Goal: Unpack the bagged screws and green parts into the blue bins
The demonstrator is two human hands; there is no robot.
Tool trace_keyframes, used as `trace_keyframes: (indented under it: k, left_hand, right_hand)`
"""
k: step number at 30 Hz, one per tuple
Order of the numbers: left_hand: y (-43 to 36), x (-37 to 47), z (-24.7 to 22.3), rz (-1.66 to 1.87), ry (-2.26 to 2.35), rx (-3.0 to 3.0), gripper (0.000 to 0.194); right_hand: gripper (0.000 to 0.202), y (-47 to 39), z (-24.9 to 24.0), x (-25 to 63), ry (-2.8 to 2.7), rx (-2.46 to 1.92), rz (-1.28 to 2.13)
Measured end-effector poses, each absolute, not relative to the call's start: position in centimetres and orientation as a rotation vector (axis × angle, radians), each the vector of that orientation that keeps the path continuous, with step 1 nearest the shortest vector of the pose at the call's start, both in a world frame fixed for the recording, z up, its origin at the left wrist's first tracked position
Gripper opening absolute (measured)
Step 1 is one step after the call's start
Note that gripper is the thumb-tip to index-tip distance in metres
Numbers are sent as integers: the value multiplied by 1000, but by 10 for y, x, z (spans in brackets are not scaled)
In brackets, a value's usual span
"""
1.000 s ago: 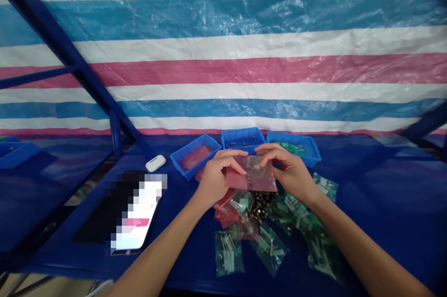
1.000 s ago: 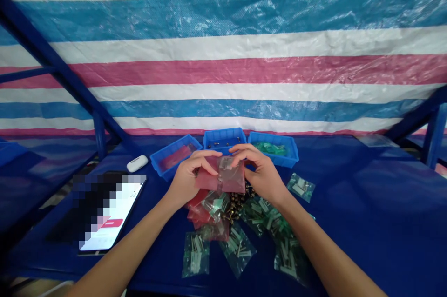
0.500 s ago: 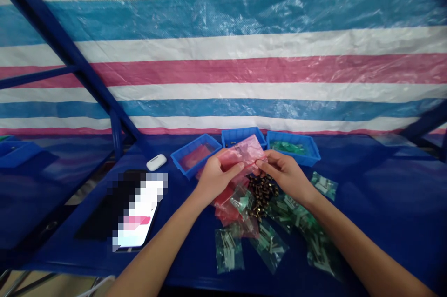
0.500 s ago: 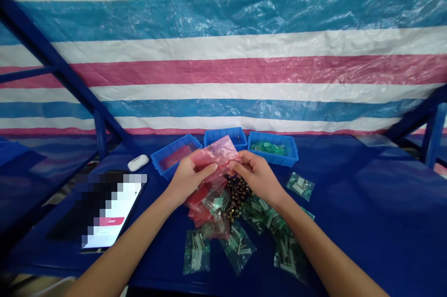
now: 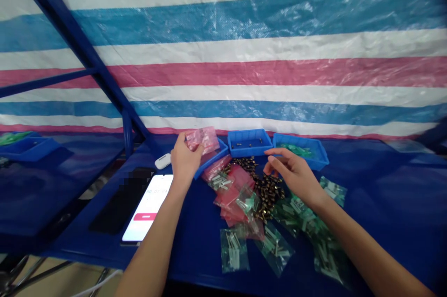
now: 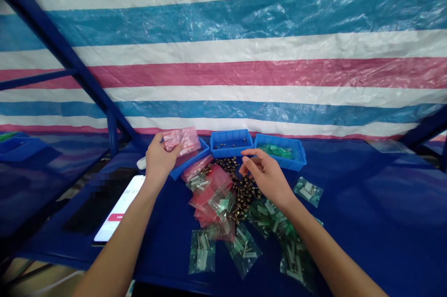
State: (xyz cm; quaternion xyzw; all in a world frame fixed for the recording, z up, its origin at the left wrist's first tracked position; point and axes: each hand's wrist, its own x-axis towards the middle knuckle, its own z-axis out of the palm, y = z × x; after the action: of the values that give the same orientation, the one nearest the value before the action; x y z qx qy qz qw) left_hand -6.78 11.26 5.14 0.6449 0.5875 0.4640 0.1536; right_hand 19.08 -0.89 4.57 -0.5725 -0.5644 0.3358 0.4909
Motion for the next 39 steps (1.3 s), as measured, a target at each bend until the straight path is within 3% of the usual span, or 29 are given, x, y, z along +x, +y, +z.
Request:
trace_keyframes:
  k: [3, 6, 16, 22, 28, 34, 39]
  left_hand:
    - [114, -75, 52, 1132, 1849, 1930, 63]
    - [109, -71, 51, 1067, 1921, 1977, 72]
    - [106, -63, 47, 792, 1995, 2257, 29]
    - [115, -63, 44, 840, 1786, 2134, 30]
    - [105, -55, 46, 536, 1993, 2319, 34]
    - [91, -52, 45, 853, 2228, 2489, 36]
    - [96, -53, 42, 691, 2075, 2565, 40]
  right_hand:
    - [32, -10, 45, 190, -1396, -1386, 812]
    - [31, -10, 43, 190, -1426, -1383, 801]
    - [30, -8, 39, 195, -1474, -1447, 692]
    - [29, -9, 40, 193, -1534, -1476, 663]
    - [26, -10, 41, 193, -1613, -1537, 579]
    - [26, -13, 47, 195, -1664, -1545, 455]
    - [28, -12, 46, 197, -1675, -1568, 381]
